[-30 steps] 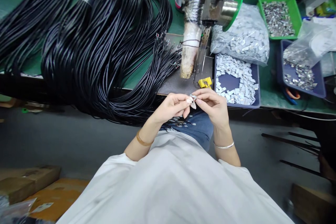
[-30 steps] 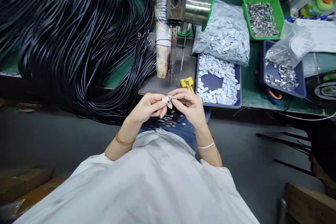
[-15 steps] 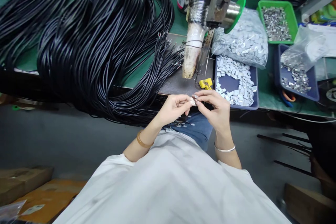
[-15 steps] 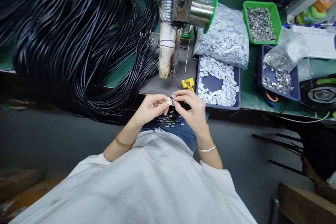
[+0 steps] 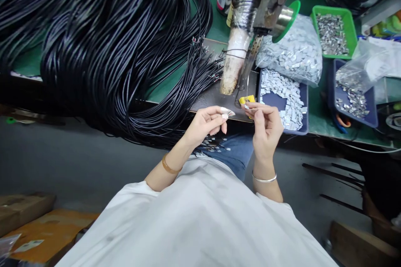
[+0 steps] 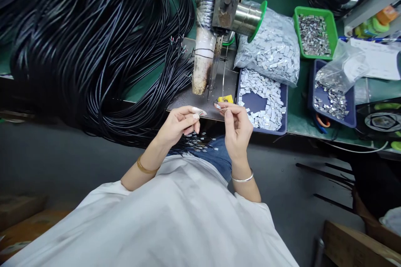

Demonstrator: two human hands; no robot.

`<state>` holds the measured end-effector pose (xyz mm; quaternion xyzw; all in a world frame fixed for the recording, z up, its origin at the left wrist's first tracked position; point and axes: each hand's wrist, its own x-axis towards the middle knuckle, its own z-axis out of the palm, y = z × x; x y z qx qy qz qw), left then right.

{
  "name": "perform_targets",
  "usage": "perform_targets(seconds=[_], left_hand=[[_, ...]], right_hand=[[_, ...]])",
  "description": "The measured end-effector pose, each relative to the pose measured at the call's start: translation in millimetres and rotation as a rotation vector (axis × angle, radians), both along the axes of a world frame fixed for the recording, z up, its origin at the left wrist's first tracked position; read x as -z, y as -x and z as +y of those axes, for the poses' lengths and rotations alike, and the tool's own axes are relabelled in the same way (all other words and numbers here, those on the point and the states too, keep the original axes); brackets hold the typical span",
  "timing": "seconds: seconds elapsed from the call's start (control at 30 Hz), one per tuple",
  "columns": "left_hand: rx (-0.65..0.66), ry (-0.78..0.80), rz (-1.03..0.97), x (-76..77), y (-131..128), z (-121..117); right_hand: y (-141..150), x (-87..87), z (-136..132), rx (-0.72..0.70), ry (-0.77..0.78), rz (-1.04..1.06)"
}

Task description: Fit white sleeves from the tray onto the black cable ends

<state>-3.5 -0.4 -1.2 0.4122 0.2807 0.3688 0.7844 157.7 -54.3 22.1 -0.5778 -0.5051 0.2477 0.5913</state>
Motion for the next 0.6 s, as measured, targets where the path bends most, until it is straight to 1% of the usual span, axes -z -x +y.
perform_targets(seconds=[0.1,0.17,0.27,0.33,0.4,0.43,0.53,0.6], left_hand=[[-0.044,0.027,0.030,-2.2,-5,3],[-0.077,0.041,0.053,-4.8,-9,6],[-0.135,0.043,0.060,-8.6,-16,8],[-0.189,0.044,0.057,-10.0,-19,8],[-0.233,0.054,0.065,-10.5,-21,8],[-0.241,0.060,0.075,-10.6,-22,8],[-0.223,0.085,0.112,-11.0,-22,9],[-0.216,0.088,0.124,-11.8,-22,9]], right_hand=[[2,-3.0,-3,0.059,-0.101,-0.197],[3,-1.9,-4,0.072,-0.191,-0.342],[5,3.4,-3,0.025,-0.287,-0.504],[5,8.4,-2,-0.012,-0.276,-0.558],[4,12.9,0,-0.004,-0.239,-0.536],[4,14.6,1,0.013,-0.217,-0.486],[1,17.0,4,0.041,-0.134,-0.292],[0,17.5,5,0.020,-0.105,-0.271]])
